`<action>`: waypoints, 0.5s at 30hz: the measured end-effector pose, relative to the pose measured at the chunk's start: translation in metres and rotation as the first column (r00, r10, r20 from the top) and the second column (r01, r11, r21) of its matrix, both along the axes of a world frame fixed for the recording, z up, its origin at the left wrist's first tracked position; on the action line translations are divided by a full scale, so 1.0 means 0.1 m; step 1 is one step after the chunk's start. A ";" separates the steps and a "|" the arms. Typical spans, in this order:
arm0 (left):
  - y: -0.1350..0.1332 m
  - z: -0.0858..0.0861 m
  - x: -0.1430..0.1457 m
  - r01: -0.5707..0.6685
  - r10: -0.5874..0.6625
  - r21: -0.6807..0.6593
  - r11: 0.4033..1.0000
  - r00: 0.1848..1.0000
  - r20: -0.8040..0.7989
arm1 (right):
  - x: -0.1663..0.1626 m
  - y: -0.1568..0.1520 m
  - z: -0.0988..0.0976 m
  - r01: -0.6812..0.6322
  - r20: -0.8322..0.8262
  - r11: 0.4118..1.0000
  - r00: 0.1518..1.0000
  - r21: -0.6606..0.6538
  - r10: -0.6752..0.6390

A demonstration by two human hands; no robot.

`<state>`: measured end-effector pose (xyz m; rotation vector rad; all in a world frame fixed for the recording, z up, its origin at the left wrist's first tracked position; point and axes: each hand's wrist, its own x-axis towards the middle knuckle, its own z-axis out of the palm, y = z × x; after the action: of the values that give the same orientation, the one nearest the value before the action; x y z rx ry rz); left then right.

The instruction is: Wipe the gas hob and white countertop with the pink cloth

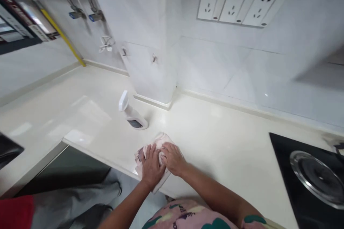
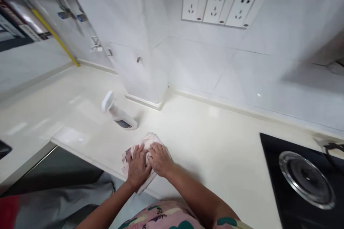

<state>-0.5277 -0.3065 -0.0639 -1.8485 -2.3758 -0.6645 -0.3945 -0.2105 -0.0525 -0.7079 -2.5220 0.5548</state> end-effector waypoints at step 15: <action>0.31 -0.06 0.81 0.744 -0.741 0.013 0.668 0.664 0.105 | 1.82 -0.44 -0.31 0.435 -0.025 0.898 0.900 0.063 -0.434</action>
<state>-0.4465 -0.2758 -0.0702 -2.8718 -1.5661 -0.7671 -0.2130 -0.2547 -0.0830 -1.1956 -2.2530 0.3098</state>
